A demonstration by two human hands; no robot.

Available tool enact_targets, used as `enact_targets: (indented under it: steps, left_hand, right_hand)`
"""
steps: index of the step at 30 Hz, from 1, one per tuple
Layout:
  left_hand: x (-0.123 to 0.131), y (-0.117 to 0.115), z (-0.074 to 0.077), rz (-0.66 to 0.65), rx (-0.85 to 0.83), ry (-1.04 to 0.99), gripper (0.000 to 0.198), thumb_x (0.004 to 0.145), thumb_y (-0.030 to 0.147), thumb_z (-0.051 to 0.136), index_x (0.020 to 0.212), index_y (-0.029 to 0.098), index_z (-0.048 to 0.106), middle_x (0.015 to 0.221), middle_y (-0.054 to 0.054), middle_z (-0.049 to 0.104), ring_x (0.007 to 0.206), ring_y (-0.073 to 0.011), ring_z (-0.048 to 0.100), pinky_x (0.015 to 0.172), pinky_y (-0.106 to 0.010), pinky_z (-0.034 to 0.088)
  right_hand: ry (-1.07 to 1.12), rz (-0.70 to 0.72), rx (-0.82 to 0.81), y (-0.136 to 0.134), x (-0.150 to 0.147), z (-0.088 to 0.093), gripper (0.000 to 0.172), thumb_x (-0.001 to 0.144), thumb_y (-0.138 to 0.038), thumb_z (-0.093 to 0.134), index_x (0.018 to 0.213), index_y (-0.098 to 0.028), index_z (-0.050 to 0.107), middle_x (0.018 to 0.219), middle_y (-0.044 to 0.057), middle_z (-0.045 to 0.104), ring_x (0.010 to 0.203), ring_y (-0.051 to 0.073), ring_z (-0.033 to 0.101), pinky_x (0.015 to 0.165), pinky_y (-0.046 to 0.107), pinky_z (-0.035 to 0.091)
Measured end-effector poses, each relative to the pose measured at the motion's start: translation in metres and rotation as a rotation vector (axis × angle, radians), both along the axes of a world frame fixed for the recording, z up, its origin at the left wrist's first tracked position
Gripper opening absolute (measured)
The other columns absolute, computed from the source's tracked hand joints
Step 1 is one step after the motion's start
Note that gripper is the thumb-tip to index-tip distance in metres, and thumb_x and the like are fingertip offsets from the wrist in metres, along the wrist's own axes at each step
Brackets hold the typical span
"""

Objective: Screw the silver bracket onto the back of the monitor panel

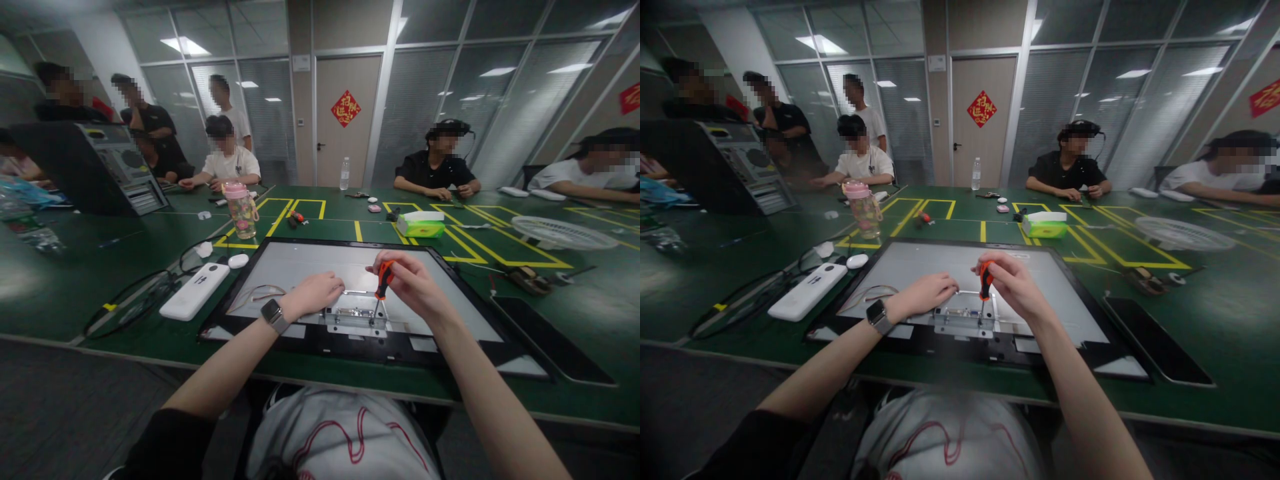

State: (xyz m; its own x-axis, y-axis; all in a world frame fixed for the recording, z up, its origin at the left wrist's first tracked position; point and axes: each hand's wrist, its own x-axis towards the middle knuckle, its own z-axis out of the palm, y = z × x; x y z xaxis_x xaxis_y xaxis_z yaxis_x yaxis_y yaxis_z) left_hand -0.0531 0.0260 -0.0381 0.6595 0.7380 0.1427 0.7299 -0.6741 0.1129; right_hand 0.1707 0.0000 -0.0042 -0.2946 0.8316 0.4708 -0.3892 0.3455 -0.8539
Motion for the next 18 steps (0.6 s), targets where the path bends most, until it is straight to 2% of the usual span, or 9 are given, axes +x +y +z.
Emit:
enact_targets:
  steps: [3,9,14,18]
  left_hand:
    - [0.0006,-0.0002,-0.0002,0.003,-0.005,0.0,0.033,0.103,0.029,0.036,0.107,0.018,0.067,0.097,-0.009,0.064,0.088,-0.0218,0.064,0.077,-0.031,0.049]
    - [-0.0002,-0.0006,0.0001,0.019,-0.009,0.005,0.033,0.103,0.03,0.035,0.106,0.018,0.066,0.097,-0.009,0.064,0.088,-0.0217,0.064,0.078,-0.031,0.049]
    - [0.0003,-0.0018,0.0019,0.012,-0.005,0.005,0.033,0.103,0.029,0.036,0.107,0.018,0.067,0.097,-0.008,0.064,0.088,-0.0217,0.064,0.078,-0.031,0.048]
    - [0.0015,-0.0031,0.0037,0.015,-0.007,0.001,0.032,0.103,0.028,0.037,0.108,0.018,0.067,0.097,-0.008,0.064,0.089,-0.0215,0.064,0.078,-0.03,0.048]
  right_hand:
    - [-0.015,0.011,-0.021,0.0008,-0.0007,-0.0025,0.023,0.082,-0.046,0.074,0.096,-0.028,0.074,0.084,0.003,0.071,0.081,0.019,0.067,0.086,0.042,0.057]
    - [0.01,-0.023,0.032,0.0001,-0.002,-0.001,0.02,0.073,-0.043,0.083,0.078,-0.026,0.073,0.088,0.0,0.066,0.08,0.016,0.064,0.092,0.042,0.057]
    - [-0.026,0.025,0.007,-0.0005,-0.0005,-0.0027,0.021,0.083,-0.043,0.074,0.097,-0.027,0.074,0.086,0.002,0.071,0.08,0.019,0.067,0.085,0.041,0.057]
    - [-0.018,-0.018,0.044,0.0009,-0.0022,-0.0028,0.018,0.084,-0.043,0.073,0.093,-0.027,0.075,0.091,0.003,0.07,0.086,0.018,0.066,0.088,0.038,0.056]
